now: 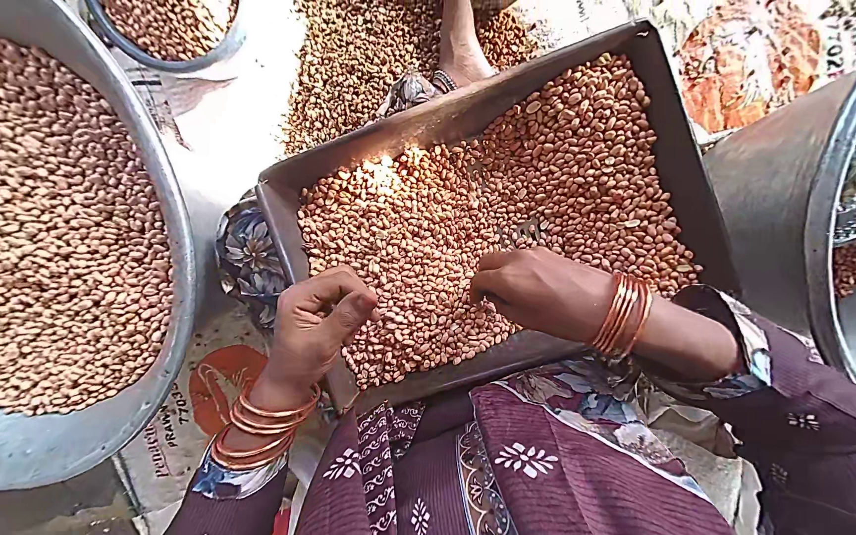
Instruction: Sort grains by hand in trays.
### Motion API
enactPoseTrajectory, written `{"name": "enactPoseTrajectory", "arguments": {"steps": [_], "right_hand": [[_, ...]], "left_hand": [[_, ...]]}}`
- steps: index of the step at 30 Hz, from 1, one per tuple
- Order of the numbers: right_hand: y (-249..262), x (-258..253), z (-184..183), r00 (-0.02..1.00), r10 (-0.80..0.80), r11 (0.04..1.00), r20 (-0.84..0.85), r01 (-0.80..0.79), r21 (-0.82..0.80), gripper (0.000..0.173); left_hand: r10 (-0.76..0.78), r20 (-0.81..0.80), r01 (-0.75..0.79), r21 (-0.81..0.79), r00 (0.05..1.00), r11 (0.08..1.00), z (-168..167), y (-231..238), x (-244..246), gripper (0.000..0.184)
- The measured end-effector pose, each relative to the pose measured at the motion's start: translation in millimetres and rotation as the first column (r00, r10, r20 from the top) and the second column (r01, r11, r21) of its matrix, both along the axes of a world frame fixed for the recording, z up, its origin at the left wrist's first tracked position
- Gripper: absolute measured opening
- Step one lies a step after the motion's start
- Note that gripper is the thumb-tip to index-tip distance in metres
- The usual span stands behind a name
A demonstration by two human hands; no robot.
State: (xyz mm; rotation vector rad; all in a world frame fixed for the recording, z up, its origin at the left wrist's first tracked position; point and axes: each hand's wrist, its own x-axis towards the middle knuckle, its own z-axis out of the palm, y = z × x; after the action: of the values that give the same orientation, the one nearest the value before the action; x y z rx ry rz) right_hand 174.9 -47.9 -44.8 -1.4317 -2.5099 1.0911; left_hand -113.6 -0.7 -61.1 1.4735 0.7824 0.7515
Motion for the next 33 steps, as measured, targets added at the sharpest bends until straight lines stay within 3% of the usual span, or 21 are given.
{"name": "enactPoseTrajectory", "arguments": {"steps": [5,9,13,15,19,22,29,33], "right_hand": [[10,-41,-10,0.975,0.062,0.993,-0.213,-0.039,0.108,0.014],[6,-61,-18,0.992,0.098,0.973,-0.078,-0.079,0.215,0.009],[7,-62,-18,0.996,0.091,0.977,-0.010,-0.087,0.196,0.008],[8,-60,-17,0.996,0.086,0.987,-0.006,-0.084,0.138,0.011],[34,-45,0,0.996,-0.006,0.986,-0.093,-0.009,-0.168,0.011],[64,-32,8,0.999,-0.013,0.960,-0.029,0.005,-0.279,0.007],[77,-63,-10,0.983,0.025,0.997,-0.181,-0.011,0.075,0.016],[72,-77,-13,0.994,0.065,0.979,-0.083,-0.048,0.196,0.011]], "left_hand": [[0.122,-0.327,-0.020,0.297,0.937,0.955,4,-3,-7,0.023],[0.222,-0.407,-0.045,0.402,0.886,0.915,6,3,-15,0.024],[0.286,-0.506,0.042,0.542,0.814,0.839,7,14,-15,0.022],[0.309,-0.555,0.116,0.602,0.772,0.790,5,20,-10,0.021],[0.297,-0.639,0.247,0.621,0.710,0.744,-1,29,-4,0.022],[0.255,-0.689,0.329,0.596,0.678,0.733,-9,32,-3,0.023],[0.288,-0.656,0.295,0.629,0.697,0.720,-20,33,-2,0.023],[0.347,-0.519,0.045,0.601,0.782,0.798,-9,35,-3,0.019]]}}
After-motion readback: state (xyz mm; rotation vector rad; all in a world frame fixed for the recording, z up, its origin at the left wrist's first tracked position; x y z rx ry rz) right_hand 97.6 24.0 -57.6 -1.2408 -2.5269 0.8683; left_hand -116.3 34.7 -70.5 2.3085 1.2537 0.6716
